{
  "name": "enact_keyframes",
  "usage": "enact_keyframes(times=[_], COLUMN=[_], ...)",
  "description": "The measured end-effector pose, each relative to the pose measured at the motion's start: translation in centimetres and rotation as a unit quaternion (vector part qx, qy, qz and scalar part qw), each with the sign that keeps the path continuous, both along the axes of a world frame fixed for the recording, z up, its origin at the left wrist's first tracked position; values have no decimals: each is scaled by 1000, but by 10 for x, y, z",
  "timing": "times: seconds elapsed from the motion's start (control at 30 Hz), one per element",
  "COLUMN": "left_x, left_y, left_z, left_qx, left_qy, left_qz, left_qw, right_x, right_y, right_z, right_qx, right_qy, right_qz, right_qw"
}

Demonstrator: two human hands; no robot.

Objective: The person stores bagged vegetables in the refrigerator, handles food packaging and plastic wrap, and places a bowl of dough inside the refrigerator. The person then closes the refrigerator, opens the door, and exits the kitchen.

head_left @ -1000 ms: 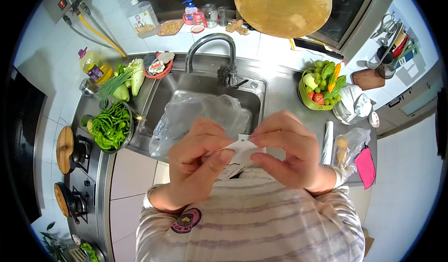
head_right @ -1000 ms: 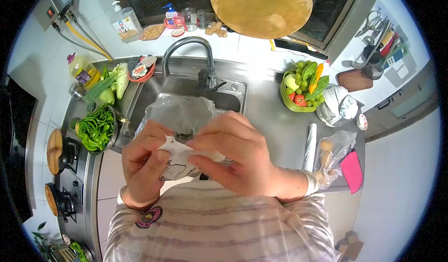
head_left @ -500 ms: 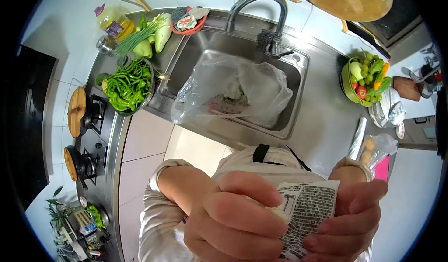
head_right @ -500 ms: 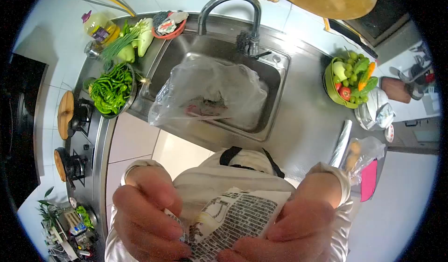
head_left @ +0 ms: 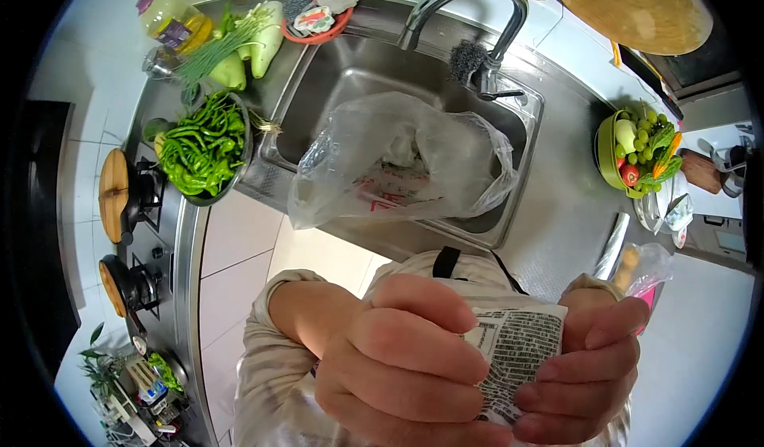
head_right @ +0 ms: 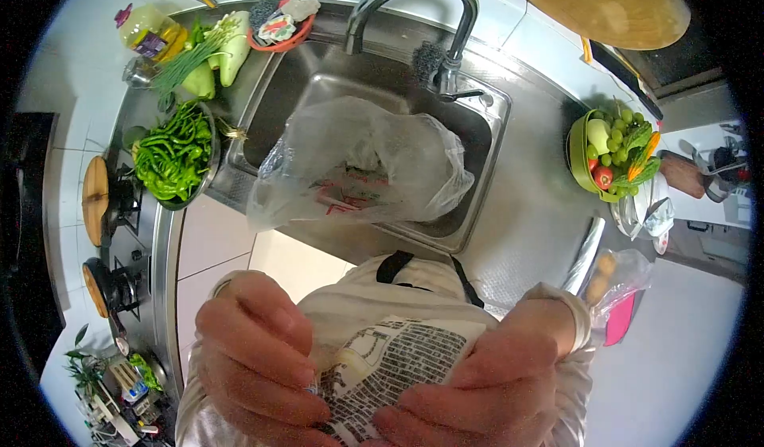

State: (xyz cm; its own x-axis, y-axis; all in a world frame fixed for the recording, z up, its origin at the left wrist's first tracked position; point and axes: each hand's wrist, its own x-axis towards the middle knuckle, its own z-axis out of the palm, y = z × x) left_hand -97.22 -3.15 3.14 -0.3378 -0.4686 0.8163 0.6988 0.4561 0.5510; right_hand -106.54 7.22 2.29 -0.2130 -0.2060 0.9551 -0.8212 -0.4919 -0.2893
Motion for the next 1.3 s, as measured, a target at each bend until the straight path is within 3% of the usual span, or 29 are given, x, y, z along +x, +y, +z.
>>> enact_keyframes(times=[0.07,0.13,0.23,0.37,0.43,0.5,0.53,0.6,0.63,0.73,0.77,0.83,0.9,0.93,0.97,1.03,1.13,1.2,1.3], left_x=[-7,-16,-18,-30,-33,-36,-36,-34,-37,-37,-38,-42,-48,-47,-48,-55,-47,-44,-42], left_y=[-7,-26,-27,-39,-55,-71,-72,-71,-75,-86,-87,-49,-14,-9,-8,-25,-39,-42,-35], left_z=[-4,-18,-46,-50,-48,-44,-43,-41,-41,-40,-41,-49,-54,-57,-55,-41,-34,-35,-36], left_qx=[95,0,-109,-117,-103,-92,-76,-58,-57,-71,-82,6,92,115,138,126,103,86,93], left_qy=[-27,22,51,72,35,-5,-35,-44,-30,-40,-40,16,70,81,90,93,44,21,12], left_qz=[45,14,24,56,4,-44,-72,-85,-95,-131,-142,-29,85,116,146,118,50,30,31], left_qw=[994,1000,992,989,994,995,994,994,993,988,986,999,990,983,975,981,992,996,995], right_x=[-6,-16,-37,-48,-63,-75,-71,-54,-58,-72,-76,-65,-40,-37,-34,-29,-39,-56,-46], right_y=[-6,-12,-24,-30,-31,-31,-33,-38,-44,-54,-48,-42,-48,-50,-50,-51,-45,-38,-34], right_z=[-6,-2,15,-8,-13,-5,-3,-3,-4,0,2,3,3,-2,-9,-15,-8,10,12], right_qx=[2,2,139,146,108,239,242,218,215,158,202,242,166,166,96,26,49,277,259], right_qy=[0,-1,53,34,64,110,103,-14,-19,34,81,125,-49,-54,-58,-69,-61,4,-52], right_qz=[-6,-10,111,114,146,159,160,85,89,146,178,215,27,33,12,-7,5,137,76], right_qw=[1000,1000,983,982,981,952,951,972,972,976,960,938,984,984,994,997,997,951,961])
